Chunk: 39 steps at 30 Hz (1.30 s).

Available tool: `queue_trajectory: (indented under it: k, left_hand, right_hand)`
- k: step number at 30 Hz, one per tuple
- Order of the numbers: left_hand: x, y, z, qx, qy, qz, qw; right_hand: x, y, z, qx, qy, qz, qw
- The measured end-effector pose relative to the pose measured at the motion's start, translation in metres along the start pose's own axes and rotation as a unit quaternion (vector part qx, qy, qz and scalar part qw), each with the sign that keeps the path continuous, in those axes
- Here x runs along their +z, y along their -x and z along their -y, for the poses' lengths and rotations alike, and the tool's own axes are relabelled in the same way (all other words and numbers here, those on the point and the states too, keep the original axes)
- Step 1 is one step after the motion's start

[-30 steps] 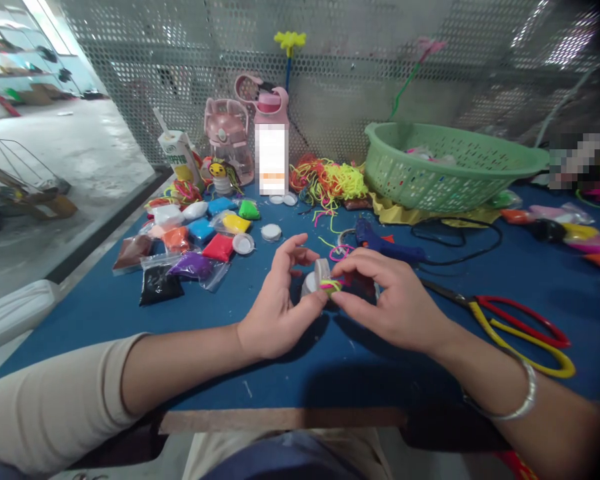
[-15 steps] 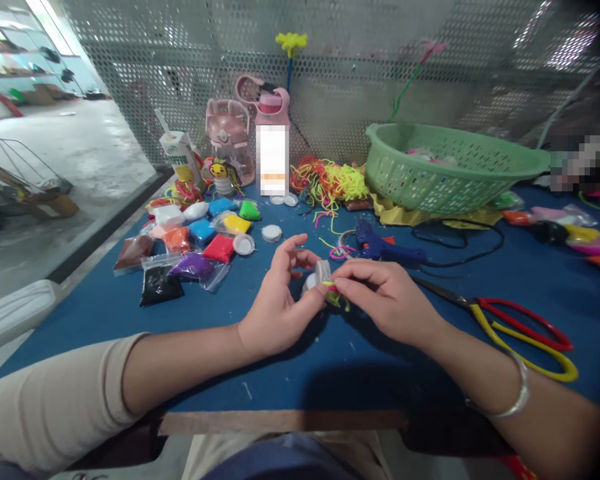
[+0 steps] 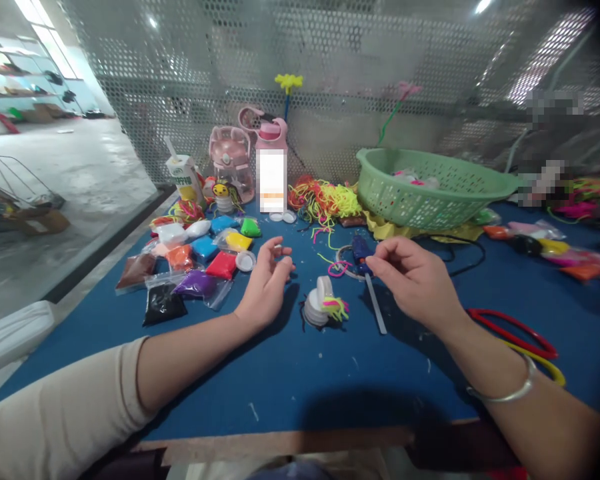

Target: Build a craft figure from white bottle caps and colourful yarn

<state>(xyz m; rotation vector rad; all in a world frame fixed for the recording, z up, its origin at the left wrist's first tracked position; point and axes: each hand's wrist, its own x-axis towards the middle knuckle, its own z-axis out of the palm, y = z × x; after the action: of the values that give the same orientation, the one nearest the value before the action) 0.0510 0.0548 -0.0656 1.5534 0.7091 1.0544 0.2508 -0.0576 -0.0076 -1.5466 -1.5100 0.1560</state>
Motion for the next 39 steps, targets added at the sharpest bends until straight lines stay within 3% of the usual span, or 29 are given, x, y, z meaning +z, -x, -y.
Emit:
queue_trajectory:
  k: [3, 7, 9, 11, 15, 20, 26, 31, 39]
  left_hand:
    - [0.001, -0.003, 0.001, -0.03, -0.019, 0.014, 0.999]
    - [0.002, -0.001, 0.001, -0.024, -0.021, 0.012, 0.999]
    - [0.002, -0.001, 0.003, -0.018, -0.017, 0.006, 1.0]
    - [0.002, -0.001, 0.005, -0.008, -0.014, 0.009, 1.0]
    - [0.001, -0.001, 0.007, 0.007, -0.029, 0.017, 0.999]
    - [0.0, -0.002, 0.005, 0.027, -0.074, 0.011, 0.997]
    - [-0.003, 0.0, -0.009, 0.079, -0.085, 0.005, 0.993]
    - [-0.006, -0.001, -0.019, 0.142, -0.077, 0.034, 0.986]
    - [-0.012, -0.006, -0.017, 0.131, -0.104, 0.036, 0.985]
  right_hand:
    - [-0.001, -0.011, 0.001, -0.046, 0.14, 0.052, 0.988]
    - [0.012, -0.027, 0.001, -0.098, 0.342, 0.235, 0.905]
    - [0.022, -0.033, -0.003, -0.102, 0.393, 0.271, 0.873]
    - [0.031, -0.037, -0.008, -0.096, 0.408, 0.276, 0.865]
    - [0.039, -0.044, -0.012, -0.081, 0.394, 0.263, 0.877]
    - [0.025, -0.055, 0.007, -0.06, 0.317, 0.202, 0.925]
    - [0.013, -0.061, 0.034, 0.0, 0.129, 0.138, 0.982]
    - [0.023, -0.058, 0.05, -0.023, 0.094, 0.136, 0.986]
    - [0.023, -0.056, 0.05, -0.018, 0.092, 0.098, 0.991]
